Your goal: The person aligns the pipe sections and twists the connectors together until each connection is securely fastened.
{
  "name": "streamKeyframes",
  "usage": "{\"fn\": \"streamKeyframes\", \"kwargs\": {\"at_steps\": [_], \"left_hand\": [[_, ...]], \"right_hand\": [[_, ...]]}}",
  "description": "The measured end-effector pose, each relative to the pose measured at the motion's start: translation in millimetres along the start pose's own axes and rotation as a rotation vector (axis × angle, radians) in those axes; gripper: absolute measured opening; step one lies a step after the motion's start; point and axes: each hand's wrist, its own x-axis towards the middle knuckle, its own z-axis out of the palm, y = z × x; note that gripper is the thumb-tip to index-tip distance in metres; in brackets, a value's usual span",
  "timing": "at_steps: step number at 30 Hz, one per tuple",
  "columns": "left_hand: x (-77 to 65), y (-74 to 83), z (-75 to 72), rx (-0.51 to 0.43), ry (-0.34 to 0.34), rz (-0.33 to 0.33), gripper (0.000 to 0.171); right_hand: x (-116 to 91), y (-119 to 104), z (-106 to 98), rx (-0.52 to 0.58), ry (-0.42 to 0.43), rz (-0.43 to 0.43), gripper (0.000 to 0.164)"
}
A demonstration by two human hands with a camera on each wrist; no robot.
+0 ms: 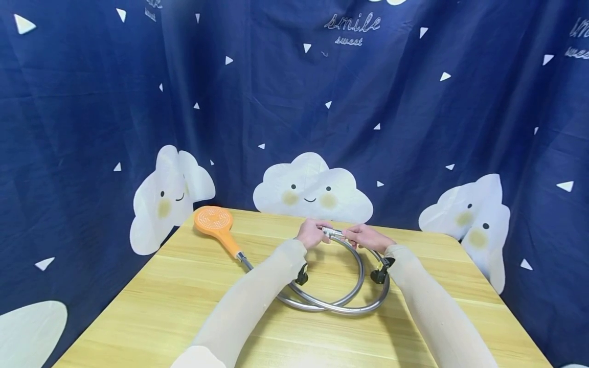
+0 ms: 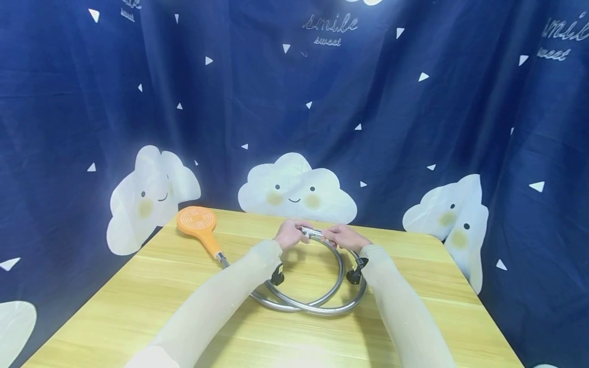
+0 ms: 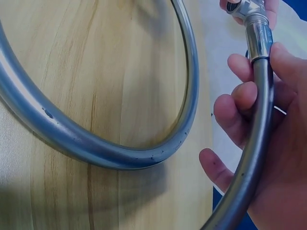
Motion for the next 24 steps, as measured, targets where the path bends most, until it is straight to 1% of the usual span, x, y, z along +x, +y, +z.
{"fn": "streamKeyframes", "kwargs": {"at_steps": [2,6,10,15,21,24], "left_hand": [[-0.1,-0.1,0.7,-0.003,-0.004,0.002,0.043],[0.2,0.1,2.1,0.002,-0.002,0.009,0.044],[0.9,0.8,2.9,-0.001,0.003,0.01,0.044],[0.3,2.9,1.8,-0.013,0.0,0.0,0.043],[-0.4,4.6,0.2,-0.038,-0.01,-0.021,0.043],[-0.1,3.2,-0.1,-0.028,-0.009,-0.022,0.043]], "right_hand": [[-0.1,-0.2,0.4,0.008,0.005,0.008,0.044],[-1.6,-2.3,1.4,0.068,0.019,0.026,0.031],[-1.7,-2.7,1.4,0.12,0.018,0.017,0.027],[-1.4,-0.5,0.1,0.084,0.003,-0.003,0.023],[-2.8,1.8,-2.6,0.056,-0.036,-0.07,0.03],[-3.2,-0.1,-2.1,0.056,-0.041,-0.053,0.032]]}}
